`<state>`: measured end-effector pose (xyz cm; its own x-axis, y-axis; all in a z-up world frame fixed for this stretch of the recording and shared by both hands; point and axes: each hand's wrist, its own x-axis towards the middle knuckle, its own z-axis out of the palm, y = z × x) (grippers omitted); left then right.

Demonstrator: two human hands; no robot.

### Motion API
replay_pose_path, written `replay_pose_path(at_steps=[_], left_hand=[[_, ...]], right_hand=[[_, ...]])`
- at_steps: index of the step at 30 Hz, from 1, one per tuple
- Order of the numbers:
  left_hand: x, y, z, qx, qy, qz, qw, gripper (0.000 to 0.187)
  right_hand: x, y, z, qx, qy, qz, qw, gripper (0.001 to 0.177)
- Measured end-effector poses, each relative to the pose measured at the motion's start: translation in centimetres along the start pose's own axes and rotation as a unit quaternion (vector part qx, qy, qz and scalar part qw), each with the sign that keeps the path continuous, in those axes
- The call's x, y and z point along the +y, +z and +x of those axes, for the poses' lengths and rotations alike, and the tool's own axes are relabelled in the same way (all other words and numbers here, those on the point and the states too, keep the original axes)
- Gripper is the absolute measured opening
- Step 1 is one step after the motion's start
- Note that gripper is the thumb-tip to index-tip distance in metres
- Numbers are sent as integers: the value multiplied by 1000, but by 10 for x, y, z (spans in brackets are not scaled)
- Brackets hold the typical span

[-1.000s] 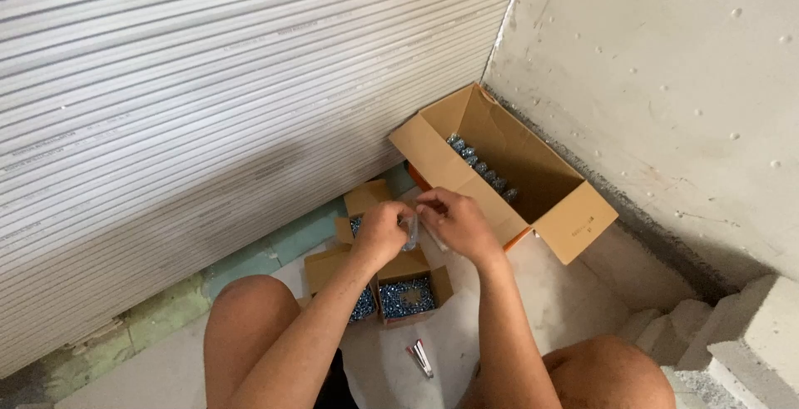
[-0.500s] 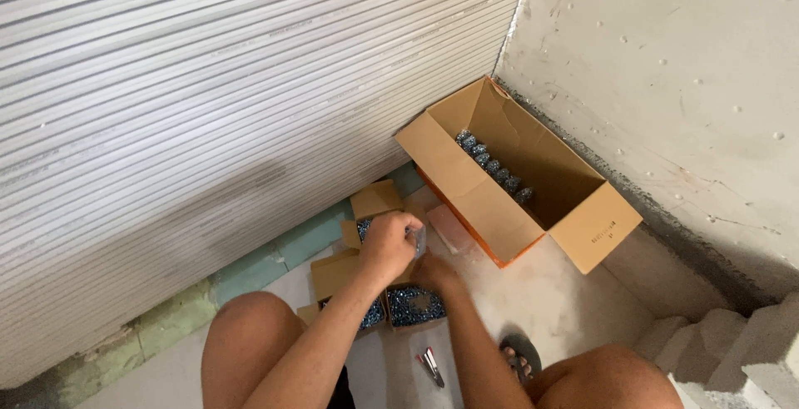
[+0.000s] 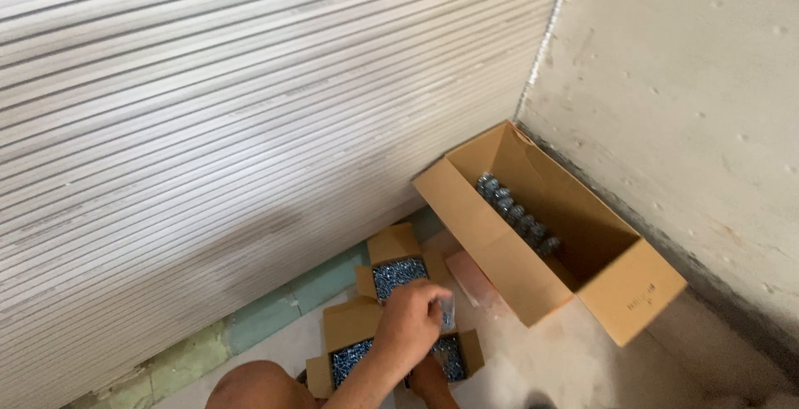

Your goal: Packing small blue screws from a large bulk box into smaller individual boxes while sitting on the floor.

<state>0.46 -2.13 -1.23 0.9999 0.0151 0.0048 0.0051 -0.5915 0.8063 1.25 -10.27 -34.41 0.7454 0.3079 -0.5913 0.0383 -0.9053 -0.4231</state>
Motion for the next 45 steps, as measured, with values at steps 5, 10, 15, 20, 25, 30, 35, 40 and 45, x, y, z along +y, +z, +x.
replay_pose_path(at_steps=[5,10,15,20,25,30,35,40,45], left_hand=[[-16,0,-2,15,39,21,999,21],[-17,-11,-8,28,-9,16,999,21],[-16,-17,-8,28,-33,28,999,23],[-39,-5,2,94,14,85,992,25],[-17,-25,-12,27,-32,12,999,27],[-34,-17,-9,27,-31,7,999,28],[-22,-14,-9,22,36,39,998,21],[-3,-14,-17,13,55,34,998,16],[-4,-10,-14,12,49,23,998,14]], right_hand=[[-9,-4,-1,-45,39,30,998,15],[1,5,13,-29,22,-32,999,21],[6,6,22,-17,26,0,1000,13],[23,-2,45,77,-115,48,989,4],[-36,-134,-72,54,-117,131,983,28],[-76,-209,-136,132,-153,158,967,25],[-109,-256,-212,212,-205,221,930,20],[-122,-259,-231,240,-245,226,912,17],[-127,-260,-237,257,-248,220,908,17]])
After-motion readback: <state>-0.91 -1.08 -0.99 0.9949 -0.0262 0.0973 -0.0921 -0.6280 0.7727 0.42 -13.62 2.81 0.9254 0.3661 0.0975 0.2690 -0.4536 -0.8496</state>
